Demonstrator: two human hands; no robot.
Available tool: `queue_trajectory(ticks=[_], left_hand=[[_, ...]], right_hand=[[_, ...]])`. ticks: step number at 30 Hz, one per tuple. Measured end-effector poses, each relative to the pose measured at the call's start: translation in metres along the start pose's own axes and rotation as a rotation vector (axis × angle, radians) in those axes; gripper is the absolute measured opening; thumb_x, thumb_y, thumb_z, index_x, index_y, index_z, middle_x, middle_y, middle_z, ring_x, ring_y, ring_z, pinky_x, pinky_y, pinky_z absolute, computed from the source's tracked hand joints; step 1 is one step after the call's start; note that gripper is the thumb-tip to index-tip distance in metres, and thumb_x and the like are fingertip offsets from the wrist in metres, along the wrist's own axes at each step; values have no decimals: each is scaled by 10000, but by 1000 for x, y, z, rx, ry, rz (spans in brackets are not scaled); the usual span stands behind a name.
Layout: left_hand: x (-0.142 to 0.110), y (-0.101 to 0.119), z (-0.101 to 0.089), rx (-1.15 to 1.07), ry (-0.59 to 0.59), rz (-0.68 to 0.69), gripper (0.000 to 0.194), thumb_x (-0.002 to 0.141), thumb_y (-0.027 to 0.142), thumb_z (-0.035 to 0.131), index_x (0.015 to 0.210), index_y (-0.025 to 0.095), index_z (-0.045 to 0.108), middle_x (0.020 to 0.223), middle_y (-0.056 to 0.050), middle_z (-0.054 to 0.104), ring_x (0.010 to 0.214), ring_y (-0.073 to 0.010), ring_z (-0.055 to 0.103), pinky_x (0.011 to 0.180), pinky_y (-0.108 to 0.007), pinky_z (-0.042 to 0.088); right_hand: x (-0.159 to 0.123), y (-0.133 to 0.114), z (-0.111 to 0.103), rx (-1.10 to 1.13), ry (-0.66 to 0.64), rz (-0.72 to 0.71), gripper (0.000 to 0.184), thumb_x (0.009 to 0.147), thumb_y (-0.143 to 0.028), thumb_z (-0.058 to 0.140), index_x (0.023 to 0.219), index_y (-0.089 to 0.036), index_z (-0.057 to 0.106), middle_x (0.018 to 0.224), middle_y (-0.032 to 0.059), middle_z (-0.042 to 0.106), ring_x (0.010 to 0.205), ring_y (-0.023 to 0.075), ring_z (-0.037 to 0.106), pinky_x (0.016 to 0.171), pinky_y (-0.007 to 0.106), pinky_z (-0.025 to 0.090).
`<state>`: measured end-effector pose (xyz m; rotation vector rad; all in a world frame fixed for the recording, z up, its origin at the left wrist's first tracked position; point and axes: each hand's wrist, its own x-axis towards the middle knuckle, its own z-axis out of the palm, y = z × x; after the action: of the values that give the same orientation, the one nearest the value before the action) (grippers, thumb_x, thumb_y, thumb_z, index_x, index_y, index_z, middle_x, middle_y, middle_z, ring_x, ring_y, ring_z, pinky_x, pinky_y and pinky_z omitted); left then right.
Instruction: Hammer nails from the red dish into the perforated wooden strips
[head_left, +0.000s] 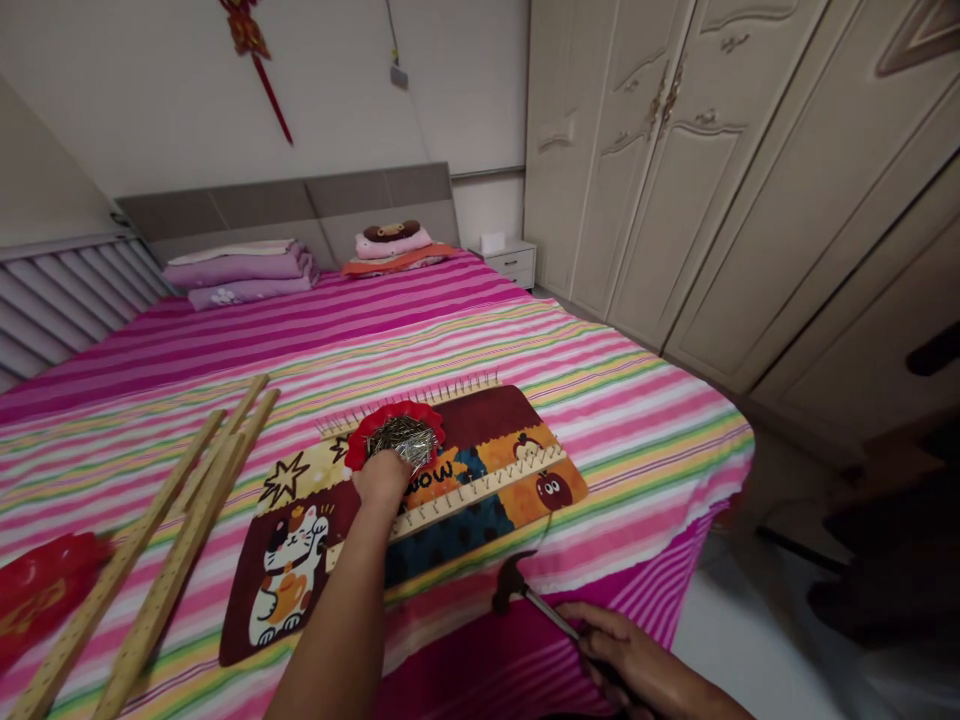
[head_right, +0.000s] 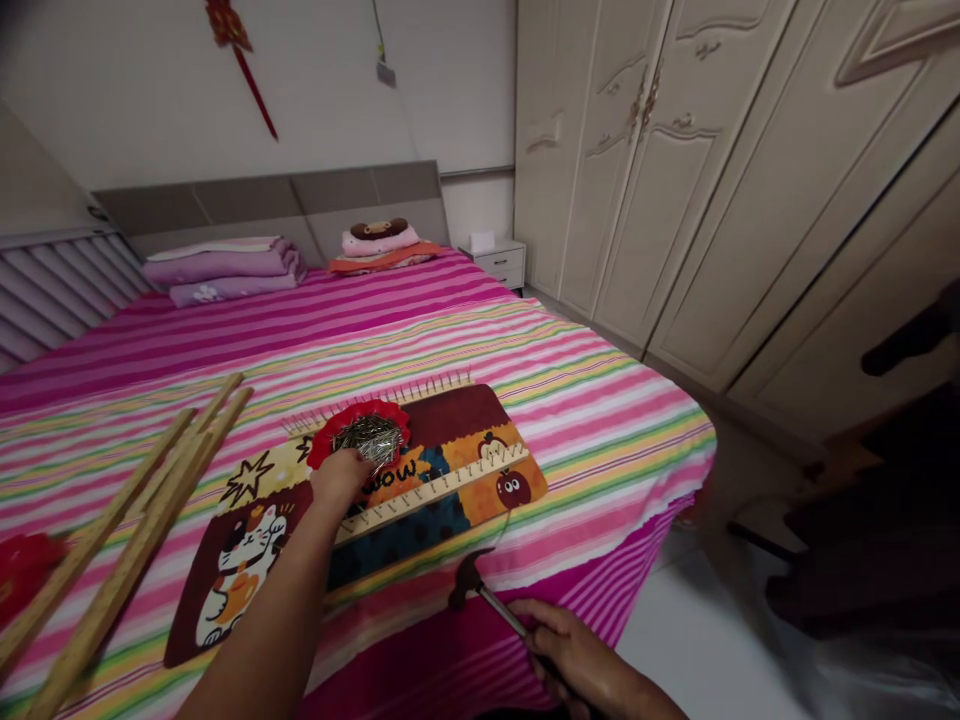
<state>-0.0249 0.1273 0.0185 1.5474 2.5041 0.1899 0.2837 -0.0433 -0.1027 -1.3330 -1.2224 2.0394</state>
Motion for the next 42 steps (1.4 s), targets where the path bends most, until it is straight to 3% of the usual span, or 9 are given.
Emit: queue_trajectory(ticks=[7, 10, 13, 15, 18, 24, 29, 35, 42], left_hand=[[4, -19, -6, -193, 8, 44, 184, 722, 292, 510, 707, 202, 670, 685, -46, 697, 668, -179, 636, 598, -264, 417], [1, -27, -7, -630, 45, 43, 146, 655, 308, 566, 641, 186, 645, 605, -14, 663, 597, -147, 601, 589, -250, 433], [-12, -36, -11, -1130, -14, -32, 169, 535, 304, 663, 615, 158, 636, 575, -8, 644, 554, -123, 578, 574, -244, 451], [-27, -44, -16, -1286, -40, -83, 263, 469, 304, 723, 668, 145, 654, 599, -9, 651, 549, -110, 578, 547, -227, 447], [-53, -61, -22, -1387, 33, -140, 358, 419, 304, 770, 720, 144, 662, 644, -8, 662, 566, -103, 589, 530, -209, 442], [-81, -103, 2, -1303, 337, -249, 342, 449, 351, 753, 714, 152, 668, 648, 5, 656, 583, -109, 574, 581, -247, 466], [-85, -114, 31, -1127, 298, -269, 330, 493, 412, 717, 721, 176, 681, 683, -1, 685, 649, -144, 602, 651, -277, 477], [-91, -107, 30, -934, 270, -244, 248, 578, 414, 654, 711, 206, 667, 691, 2, 695, 698, -171, 625, 690, -289, 482], [-90, -110, 38, -893, 295, -210, 285, 619, 445, 618, 759, 201, 665, 726, -11, 702, 712, -175, 627, 689, -285, 477]], right_hand=[[2, 1, -1, 12, -17, 6, 501, 733, -303, 420, 1209, -194, 532, 544, -80, 474, 329, 42, 353, 294, 130, 212], [2, 1, 0, 13, -21, -5, 494, 741, -301, 421, 1212, -194, 526, 556, -77, 483, 328, 36, 350, 292, 125, 207], [0, -1, 2, 14, -5, -1, 501, 754, -320, 425, 1228, -184, 514, 545, -78, 477, 327, 37, 345, 279, 121, 190], [-2, -5, 4, 11, 16, 10, 506, 755, -328, 433, 1233, -179, 511, 518, -87, 450, 323, 41, 332, 270, 121, 177], [-6, -10, 7, 1, 41, 39, 520, 756, -350, 446, 1249, -191, 498, 506, -95, 417, 333, 48, 336, 271, 115, 171], [-8, -11, 7, -2, 68, 96, 576, 721, -348, 472, 1274, -187, 472, 533, -76, 469, 366, 56, 370, 297, 123, 182], [-8, -12, 8, -27, 102, 105, 583, 702, -333, 460, 1263, -174, 464, 529, -77, 469, 357, 61, 364, 292, 131, 177], [-9, -12, 10, -14, 116, 93, 568, 706, -324, 451, 1252, -168, 469, 533, -74, 466, 367, 63, 376, 301, 128, 174], [-8, -12, 9, -24, 101, 87, 565, 714, -327, 444, 1255, -162, 466, 537, -72, 476, 351, 57, 358, 288, 131, 173]])
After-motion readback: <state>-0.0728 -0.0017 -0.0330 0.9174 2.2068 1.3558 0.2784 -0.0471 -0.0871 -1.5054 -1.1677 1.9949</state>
